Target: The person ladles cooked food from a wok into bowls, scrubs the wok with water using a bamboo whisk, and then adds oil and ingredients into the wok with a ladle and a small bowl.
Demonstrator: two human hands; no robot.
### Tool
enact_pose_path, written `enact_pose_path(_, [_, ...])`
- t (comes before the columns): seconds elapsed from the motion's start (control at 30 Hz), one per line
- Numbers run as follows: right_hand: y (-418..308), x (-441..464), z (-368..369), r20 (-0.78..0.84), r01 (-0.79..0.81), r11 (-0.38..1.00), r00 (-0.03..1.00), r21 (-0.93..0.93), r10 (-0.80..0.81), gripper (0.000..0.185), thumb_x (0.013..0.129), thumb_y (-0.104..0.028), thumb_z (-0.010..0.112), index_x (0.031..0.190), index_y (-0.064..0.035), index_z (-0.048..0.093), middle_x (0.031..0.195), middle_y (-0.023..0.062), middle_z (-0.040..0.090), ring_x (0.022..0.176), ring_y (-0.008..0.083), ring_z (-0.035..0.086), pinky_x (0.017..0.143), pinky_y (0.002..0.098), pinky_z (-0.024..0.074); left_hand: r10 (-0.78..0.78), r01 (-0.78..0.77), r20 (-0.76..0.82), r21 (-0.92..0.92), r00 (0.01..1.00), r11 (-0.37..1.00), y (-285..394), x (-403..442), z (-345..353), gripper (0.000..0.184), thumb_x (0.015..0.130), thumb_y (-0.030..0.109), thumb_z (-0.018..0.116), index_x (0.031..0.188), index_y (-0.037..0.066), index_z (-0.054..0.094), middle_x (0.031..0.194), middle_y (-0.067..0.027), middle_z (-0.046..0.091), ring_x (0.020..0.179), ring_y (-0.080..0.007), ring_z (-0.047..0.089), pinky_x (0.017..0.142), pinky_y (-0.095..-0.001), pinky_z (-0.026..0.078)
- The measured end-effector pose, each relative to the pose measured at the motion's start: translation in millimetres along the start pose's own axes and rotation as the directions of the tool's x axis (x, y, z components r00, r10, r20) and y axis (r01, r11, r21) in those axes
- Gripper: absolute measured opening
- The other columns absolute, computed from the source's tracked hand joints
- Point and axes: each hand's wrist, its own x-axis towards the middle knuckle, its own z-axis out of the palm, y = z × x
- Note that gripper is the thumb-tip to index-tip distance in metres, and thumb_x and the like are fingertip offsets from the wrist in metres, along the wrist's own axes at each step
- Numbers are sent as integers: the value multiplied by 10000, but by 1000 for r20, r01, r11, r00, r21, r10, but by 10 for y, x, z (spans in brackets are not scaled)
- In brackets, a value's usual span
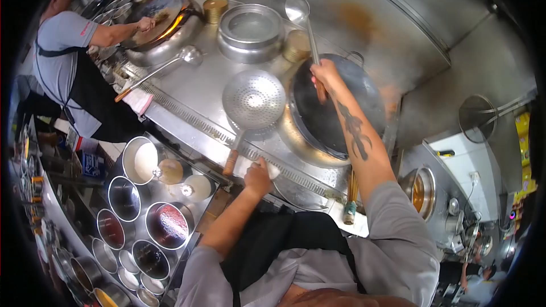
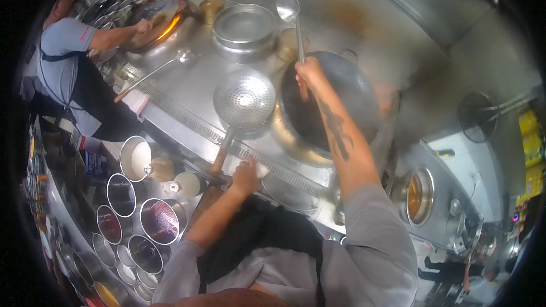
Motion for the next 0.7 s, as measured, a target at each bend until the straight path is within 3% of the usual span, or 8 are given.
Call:
enact_pose_path(0.07, [-9,487,429,-34,28,996,999,-82,-31,113,824,-96,544,833,15,565,570,78,546,446,172,521,404,344,424,-18,16,58,31,998,999,63,-106,-253,889,734,270,679,1454,-31,255,1124,-228,526,1031,-343,563,832,-394,509])
enact_pose_path(0.3, [-151,972,1299,168,26,960,986,-280,22,192,803,-112,561,893,50,611,590,87,570,540,185,577,490,338,433,90,-48,-645,81,759,996,-361,-170,-481,791,657,198,695,1349,-59,408,1090,-201,515,988,-364,520,784,-438,472])
enact_pose_path(0.33, [-116,1117,1352,289,-97,995,954,31,84,177,799,-93,568,892,53,606,620,78,560,561,179,573,509,335,434,29,4,-584,56,811,998,-414,-157,-477,765,681,177,681,1352,-66,407,1112,-207,523,988,-364,533,797,-447,474])
enact_pose_path(0.43, [48,1468,1376,599,-505,525,801,686,-13,155,789,-31,582,906,69,581,712,59,530,614,164,561,560,322,433,-119,118,-448,-30,886,993,-554,-74,-365,657,730,122,649,1321,-67,433,1109,-215,555,938,-355,577,798,-453,489])
enact_pose_path(0.5, [-214,1050,1164,622,-635,15,752,772,-218,171,786,15,581,936,91,551,779,58,504,639,157,550,589,313,430,-157,120,-438,-112,885,986,-667,39,-205,550,735,95,637,1247,-40,490,1017,-208,590,838,-335,612,745,-428,512])
enact_pose_path(0.53, [-240,999,1088,583,-597,-4,785,802,-212,357,790,52,574,1110,142,444,860,96,500,666,161,559,617,308,434,-152,42,-397,-273,905,961,-725,91,-214,470,749,82,625,1190,-22,499,952,-188,591,789,-309,614,699,-408,519])
enact_pose_path(0.6, [-252,942,884,663,-685,-18,711,728,-233,450,814,46,548,1201,146,343,851,83,488,659,155,557,603,305,435,-110,-98,-316,-574,943,813,-793,164,-295,313,776,54,601,1076,15,519,822,-148,595,693,-258,617,607,-369,531])
enact_pose_path(0.7, [-221,674,482,669,-706,-29,682,708,-295,525,849,21,518,1279,144,242,853,69,476,651,142,551,580,300,432,37,346,343,-933,938,-102,-695,240,-432,178,804,43,576,958,50,486,708,-92,553,623,-200,592,516,-311,516])
